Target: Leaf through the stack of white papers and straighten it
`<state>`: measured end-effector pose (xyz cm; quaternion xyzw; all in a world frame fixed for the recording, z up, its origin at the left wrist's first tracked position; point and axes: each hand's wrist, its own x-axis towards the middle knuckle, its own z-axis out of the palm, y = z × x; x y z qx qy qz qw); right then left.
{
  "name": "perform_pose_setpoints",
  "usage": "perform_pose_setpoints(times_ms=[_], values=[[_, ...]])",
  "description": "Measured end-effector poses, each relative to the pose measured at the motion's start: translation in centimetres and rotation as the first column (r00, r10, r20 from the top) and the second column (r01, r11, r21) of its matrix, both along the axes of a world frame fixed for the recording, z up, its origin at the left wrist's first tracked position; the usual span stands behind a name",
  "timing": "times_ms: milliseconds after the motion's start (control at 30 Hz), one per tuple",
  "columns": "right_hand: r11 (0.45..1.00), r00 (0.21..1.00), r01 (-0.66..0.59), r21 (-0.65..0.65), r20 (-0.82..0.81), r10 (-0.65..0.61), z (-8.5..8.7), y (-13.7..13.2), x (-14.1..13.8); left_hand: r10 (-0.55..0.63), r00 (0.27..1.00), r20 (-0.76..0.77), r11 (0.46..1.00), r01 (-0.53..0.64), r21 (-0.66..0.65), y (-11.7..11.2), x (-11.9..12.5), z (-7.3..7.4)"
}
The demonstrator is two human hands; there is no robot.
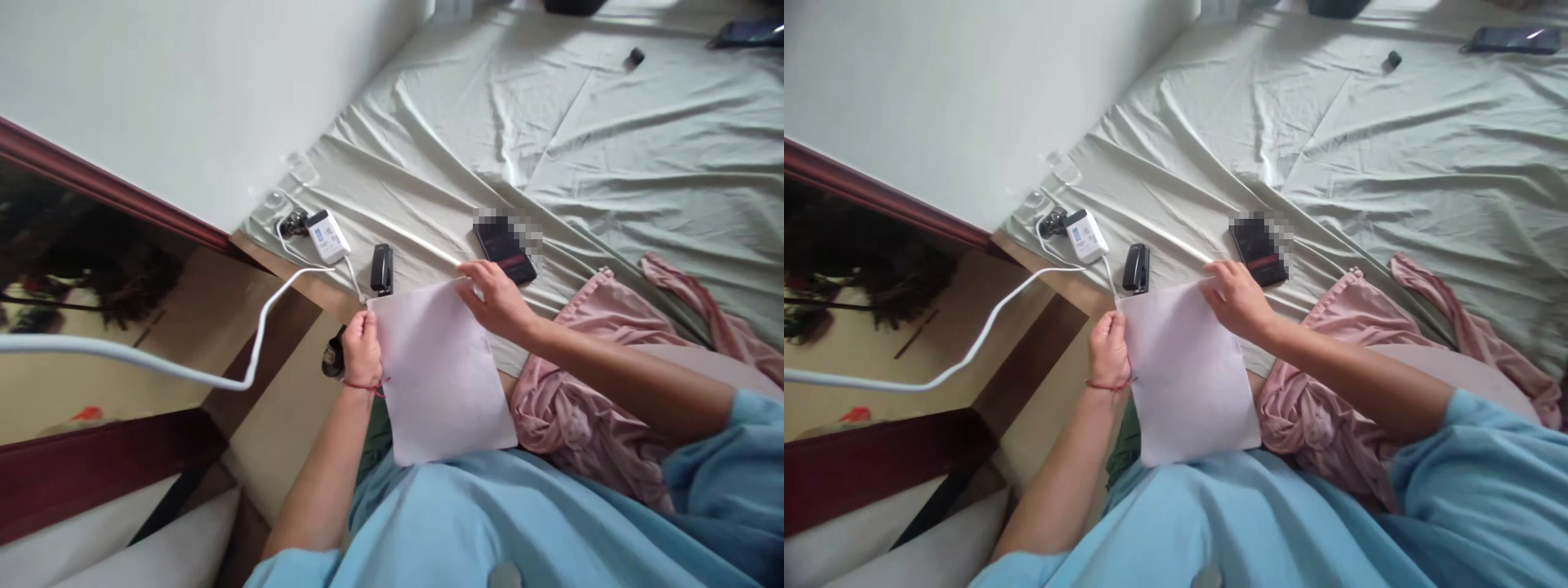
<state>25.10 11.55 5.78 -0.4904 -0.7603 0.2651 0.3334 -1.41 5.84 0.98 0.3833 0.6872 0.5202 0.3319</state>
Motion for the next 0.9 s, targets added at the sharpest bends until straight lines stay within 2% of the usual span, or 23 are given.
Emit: perform_pose_setpoints(times_ms=[100, 200, 267, 333, 433, 500, 600, 700, 800, 900], values=[[0.974, 0.983, 0.067, -0.218, -0.152, -0.101, -1.4, -1.5, 2.2, 0.073, 0.993, 0.091, 0.995, -0.079, 0.064, -0.5, 0.2, -0.4], [0.909, 0.954, 0.025, -0.415, -0.263, -0.146, -3.0, -2.6, 2.7, 0.113, 0.984, 0.139, 0.991, -0.122, 0.059, -0.5, 0.4, -0.7], [0.876, 0.943, -0.007, -0.482, -0.294, -0.154, -3.6, -3.0, 2.6, 0.127, 0.98, 0.156, 0.989, -0.137, 0.05, -0.4, 0.7, -0.6], [0.849, 0.926, -0.057, -0.525, -0.347, -0.152, -3.8, -3.2, 2.5, 0.132, 0.978, 0.163, 0.989, -0.141, 0.046, -0.2, 1.0, -0.3], [0.778, 0.855, -0.248, -0.578, -0.508, -0.105, -3.4, -3.3, 2.7, 0.141, 0.975, 0.172, 0.987, -0.153, 0.055, -0.1, 1.3, 0.1], [0.737, 0.825, -0.343, -0.583, -0.561, -0.06, -3.1, -3.4, 3.0, 0.158, 0.97, 0.184, 0.983, -0.171, 0.061, 0.0, 1.3, 0.2], [0.753, 0.875, -0.314, -0.579, -0.485, -0.008, -2.9, -3.6, 3.4, 0.166, 0.975, 0.149, 0.983, -0.175, 0.052, 0.1, 1.4, 0.1], [0.785, 0.906, -0.226, -0.577, -0.419, -0.048, -2.9, -3.7, 3.8, 0.145, 0.983, 0.109, 0.988, -0.149, 0.032, 0.2, 1.9, -0.2], [0.78, 0.871, -0.208, -0.591, -0.475, -0.128, -2.6, -3.6, 4.4, 0.099, 0.97, 0.224, 0.994, -0.106, 0.022, -0.4, 2.9, -0.4], [0.741, 0.789, -0.254, -0.622, -0.576, -0.214, -1.9, -3.4, 4.9, -0.018, 0.957, 0.289, 0.999, 0.029, -0.034, -1.9, 3.7, -0.6]])
